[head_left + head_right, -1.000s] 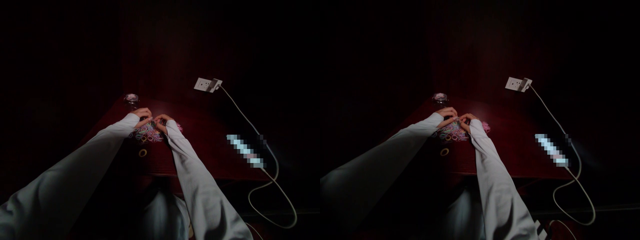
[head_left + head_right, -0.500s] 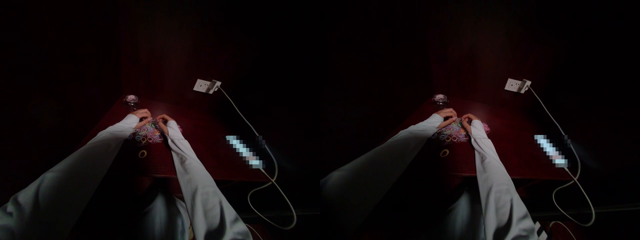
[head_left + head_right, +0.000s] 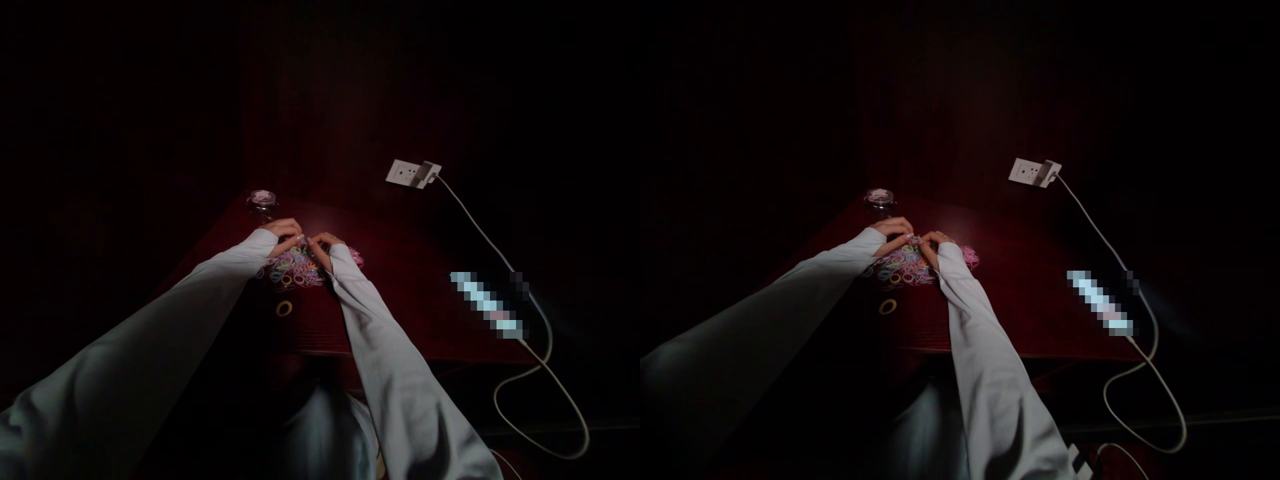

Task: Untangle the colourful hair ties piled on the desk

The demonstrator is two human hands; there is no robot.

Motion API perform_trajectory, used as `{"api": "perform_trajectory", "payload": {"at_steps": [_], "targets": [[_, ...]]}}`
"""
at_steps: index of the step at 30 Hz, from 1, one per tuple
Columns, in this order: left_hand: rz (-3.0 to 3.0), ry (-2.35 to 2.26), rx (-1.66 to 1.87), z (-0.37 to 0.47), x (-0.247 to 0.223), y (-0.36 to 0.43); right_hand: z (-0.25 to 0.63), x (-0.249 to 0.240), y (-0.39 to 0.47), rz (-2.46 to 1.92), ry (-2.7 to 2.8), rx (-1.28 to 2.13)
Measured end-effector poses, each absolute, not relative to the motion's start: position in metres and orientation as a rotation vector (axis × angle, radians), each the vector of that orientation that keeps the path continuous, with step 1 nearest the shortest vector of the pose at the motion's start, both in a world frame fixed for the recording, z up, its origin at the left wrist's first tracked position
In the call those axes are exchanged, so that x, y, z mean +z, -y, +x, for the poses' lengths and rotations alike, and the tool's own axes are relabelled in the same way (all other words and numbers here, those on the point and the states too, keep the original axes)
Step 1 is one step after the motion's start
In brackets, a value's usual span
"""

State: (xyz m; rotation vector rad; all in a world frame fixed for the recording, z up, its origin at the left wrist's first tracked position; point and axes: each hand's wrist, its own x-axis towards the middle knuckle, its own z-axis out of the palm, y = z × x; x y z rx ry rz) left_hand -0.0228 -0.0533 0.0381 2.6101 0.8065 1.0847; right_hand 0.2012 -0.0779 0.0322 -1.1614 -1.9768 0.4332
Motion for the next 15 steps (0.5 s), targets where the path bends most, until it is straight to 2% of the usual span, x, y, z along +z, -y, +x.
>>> {"api": "perform_trajectory", "payload": {"at_steps": [15], "targets": [[2.641, -0.761, 1.087, -0.0233, 0.0376, 0.0518, 0.2066, 0.0278, 0.0725, -1.08, 2.031, 0.419]]}}
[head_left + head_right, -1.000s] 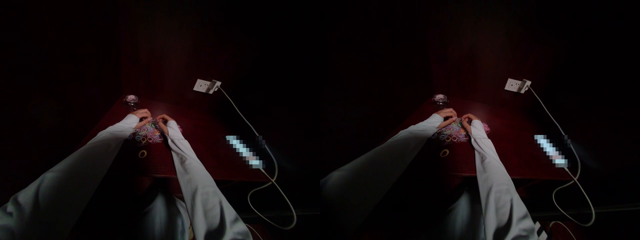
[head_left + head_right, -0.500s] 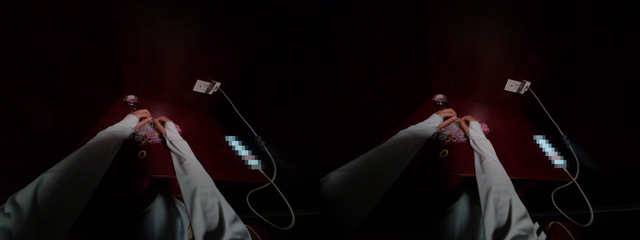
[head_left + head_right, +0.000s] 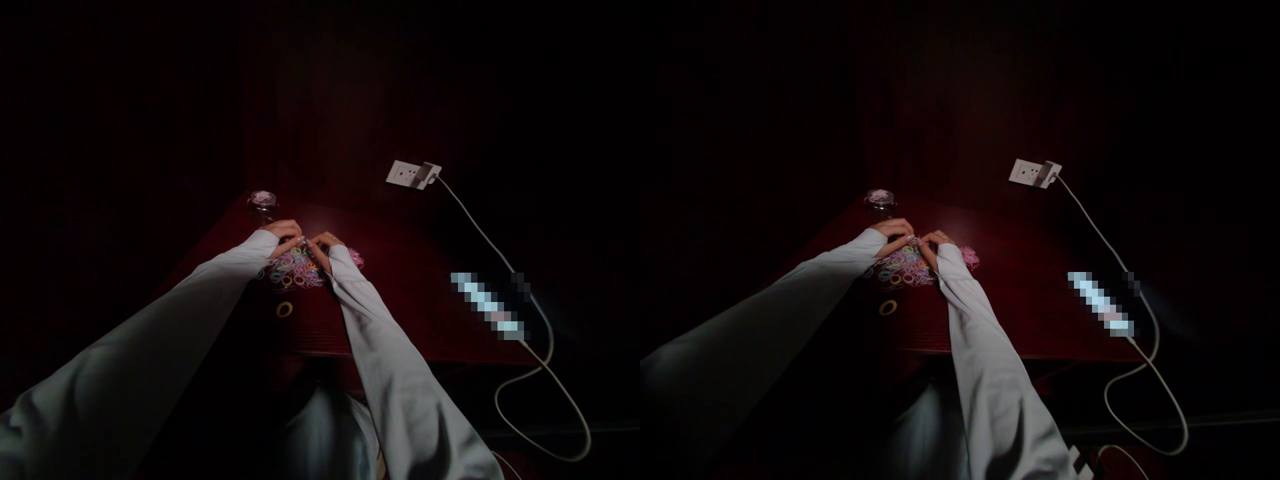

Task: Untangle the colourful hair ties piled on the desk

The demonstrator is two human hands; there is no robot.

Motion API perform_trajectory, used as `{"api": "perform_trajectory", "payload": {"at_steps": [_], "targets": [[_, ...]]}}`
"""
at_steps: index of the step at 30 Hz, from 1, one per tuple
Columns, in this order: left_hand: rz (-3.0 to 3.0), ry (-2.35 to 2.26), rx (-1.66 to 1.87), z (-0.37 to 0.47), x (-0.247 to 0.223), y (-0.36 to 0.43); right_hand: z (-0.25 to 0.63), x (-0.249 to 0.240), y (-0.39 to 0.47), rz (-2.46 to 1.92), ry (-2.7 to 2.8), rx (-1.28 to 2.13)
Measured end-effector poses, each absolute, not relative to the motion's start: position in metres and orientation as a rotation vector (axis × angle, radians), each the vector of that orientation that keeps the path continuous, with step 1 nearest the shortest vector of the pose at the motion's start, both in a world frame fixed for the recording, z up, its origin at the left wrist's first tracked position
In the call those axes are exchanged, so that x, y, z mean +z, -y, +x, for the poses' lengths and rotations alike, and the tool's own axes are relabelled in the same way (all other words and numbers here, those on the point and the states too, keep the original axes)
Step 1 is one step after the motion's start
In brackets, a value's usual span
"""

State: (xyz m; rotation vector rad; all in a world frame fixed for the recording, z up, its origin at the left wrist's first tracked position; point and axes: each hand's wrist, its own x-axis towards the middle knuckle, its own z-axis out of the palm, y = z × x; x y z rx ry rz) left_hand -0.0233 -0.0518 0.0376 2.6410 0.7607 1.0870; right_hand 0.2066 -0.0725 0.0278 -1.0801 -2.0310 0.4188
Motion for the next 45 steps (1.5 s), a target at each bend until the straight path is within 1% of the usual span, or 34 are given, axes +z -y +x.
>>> {"api": "perform_trajectory", "payload": {"at_steps": [10, 21, 28, 33, 37, 42, 45], "targets": [[2.74, -0.76, 1.137, -0.022, 0.036, 0.047, 0.206, 0.025, 0.071, -1.028, 2.019, 0.364], [2.768, -0.832, 1.166, -0.026, 0.028, 0.034, 0.204, 0.026, 0.069, -1.107, 1.994, 0.278], [2.841, -0.952, 1.176, -0.033, 0.018, 0.017, 0.207, 0.028, 0.072, -1.261, 1.972, 0.161], [2.83, -1.123, 1.199, -0.034, 0.025, 0.027, 0.21, 0.036, 0.078, -1.364, 1.925, 0.135], [2.807, -1.159, 1.201, -0.031, 0.03, 0.033, 0.21, 0.038, 0.08, -1.426, 1.873, 0.106], [2.804, -1.116, 1.137, -0.024, 0.03, 0.035, 0.202, 0.029, 0.077, -1.319, 1.968, 0.111], [2.815, -1.071, 1.128, -0.02, 0.03, 0.039, 0.198, 0.025, 0.074, -1.25, 2.006, 0.178]]}}
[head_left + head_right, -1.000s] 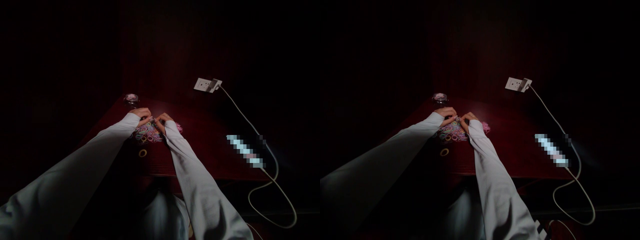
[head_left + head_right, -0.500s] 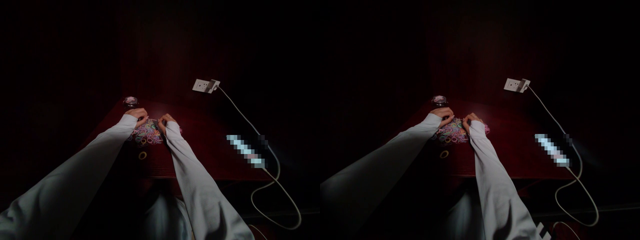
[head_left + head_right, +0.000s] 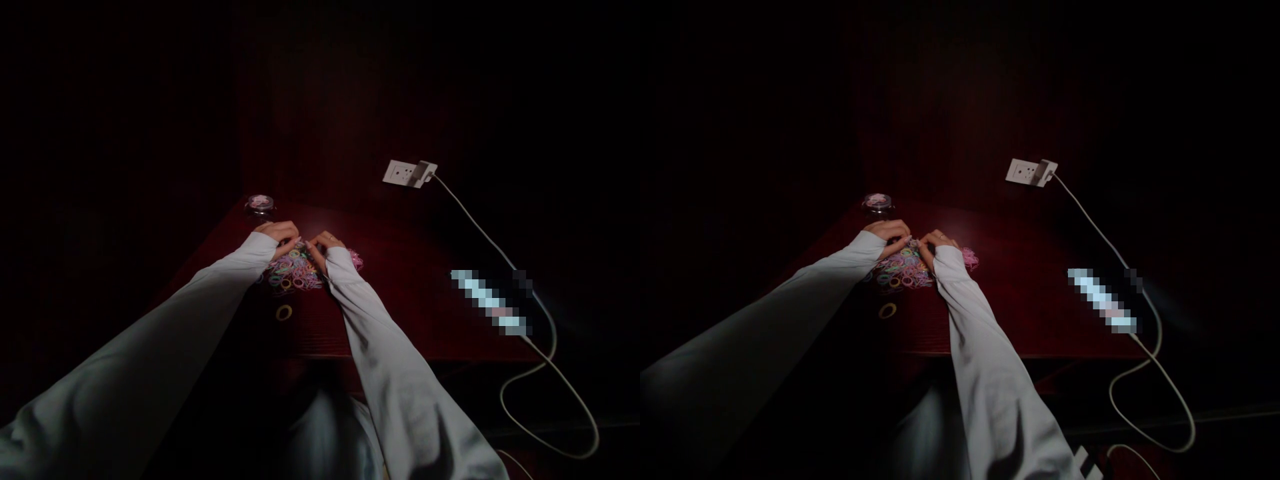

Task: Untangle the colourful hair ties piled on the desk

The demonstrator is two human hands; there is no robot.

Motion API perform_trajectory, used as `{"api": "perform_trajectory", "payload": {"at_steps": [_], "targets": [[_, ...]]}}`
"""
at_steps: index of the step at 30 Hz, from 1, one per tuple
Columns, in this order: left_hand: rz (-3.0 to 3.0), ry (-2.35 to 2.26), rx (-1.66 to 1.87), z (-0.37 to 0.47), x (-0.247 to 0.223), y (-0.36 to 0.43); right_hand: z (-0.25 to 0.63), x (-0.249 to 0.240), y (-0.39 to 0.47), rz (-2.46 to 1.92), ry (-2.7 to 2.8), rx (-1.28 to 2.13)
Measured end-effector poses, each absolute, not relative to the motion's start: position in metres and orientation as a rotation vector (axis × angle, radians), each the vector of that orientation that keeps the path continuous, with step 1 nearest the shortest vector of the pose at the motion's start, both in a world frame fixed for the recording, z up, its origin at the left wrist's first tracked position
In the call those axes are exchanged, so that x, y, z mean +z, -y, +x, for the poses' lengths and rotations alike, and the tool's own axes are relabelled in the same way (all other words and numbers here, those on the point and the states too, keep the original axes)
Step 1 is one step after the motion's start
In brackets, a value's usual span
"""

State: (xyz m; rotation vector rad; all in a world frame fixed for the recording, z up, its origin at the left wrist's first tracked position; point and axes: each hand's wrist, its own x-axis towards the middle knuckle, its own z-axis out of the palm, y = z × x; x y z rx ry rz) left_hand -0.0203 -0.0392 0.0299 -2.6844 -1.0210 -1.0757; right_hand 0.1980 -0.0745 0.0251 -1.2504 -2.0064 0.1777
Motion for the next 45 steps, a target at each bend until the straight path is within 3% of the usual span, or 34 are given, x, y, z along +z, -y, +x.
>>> {"api": "perform_trajectory", "payload": {"at_steps": [10, 45], "targets": [[-2.815, 0.916, -1.164, -0.028, 0.026, 0.03, 0.201, 0.027, 0.075, -1.089, 2.014, 0.3], [-2.81, 0.998, -1.154, -0.028, 0.022, 0.029, 0.204, 0.031, 0.076, -1.131, 2.037, 0.365]]}}
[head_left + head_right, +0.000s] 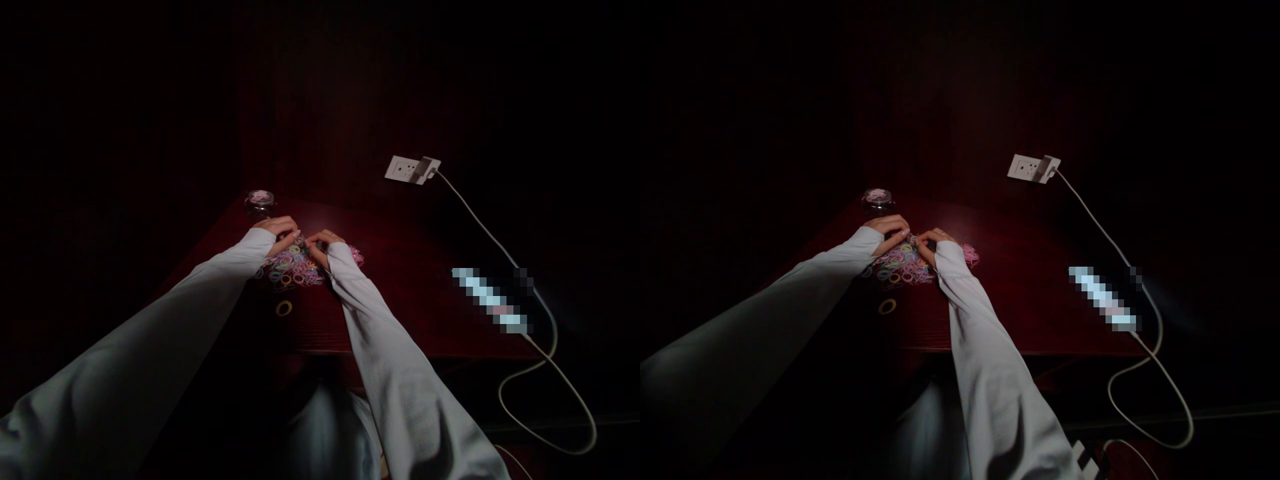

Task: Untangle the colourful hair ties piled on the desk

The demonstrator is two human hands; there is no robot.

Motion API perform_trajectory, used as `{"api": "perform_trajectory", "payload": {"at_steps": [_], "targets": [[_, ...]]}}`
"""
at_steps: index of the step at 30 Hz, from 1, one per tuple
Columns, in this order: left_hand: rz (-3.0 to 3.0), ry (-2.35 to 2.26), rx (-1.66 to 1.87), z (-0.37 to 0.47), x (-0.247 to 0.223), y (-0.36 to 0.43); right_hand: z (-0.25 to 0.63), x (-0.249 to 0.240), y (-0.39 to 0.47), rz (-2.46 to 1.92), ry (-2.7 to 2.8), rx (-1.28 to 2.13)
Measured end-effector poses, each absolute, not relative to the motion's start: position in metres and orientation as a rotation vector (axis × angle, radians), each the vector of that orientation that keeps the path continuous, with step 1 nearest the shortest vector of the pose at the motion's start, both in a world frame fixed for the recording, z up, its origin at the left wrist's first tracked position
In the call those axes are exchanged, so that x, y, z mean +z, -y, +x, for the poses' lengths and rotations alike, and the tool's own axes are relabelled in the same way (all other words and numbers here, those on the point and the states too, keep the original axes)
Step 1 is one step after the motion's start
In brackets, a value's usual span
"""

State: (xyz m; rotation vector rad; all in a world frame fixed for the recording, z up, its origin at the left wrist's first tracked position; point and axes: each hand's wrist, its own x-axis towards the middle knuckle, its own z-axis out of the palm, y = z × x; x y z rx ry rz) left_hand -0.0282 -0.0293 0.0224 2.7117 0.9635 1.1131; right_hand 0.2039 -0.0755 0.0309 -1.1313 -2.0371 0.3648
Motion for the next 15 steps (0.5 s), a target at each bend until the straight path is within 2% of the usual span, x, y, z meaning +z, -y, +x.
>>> {"api": "perform_trajectory", "payload": {"at_steps": [15], "targets": [[2.64, -0.92, 1.111, -0.0289, 0.0277, 0.0344, 0.2045, 0.0288, 0.0739, -1.128, 2.045, 0.349]]}}
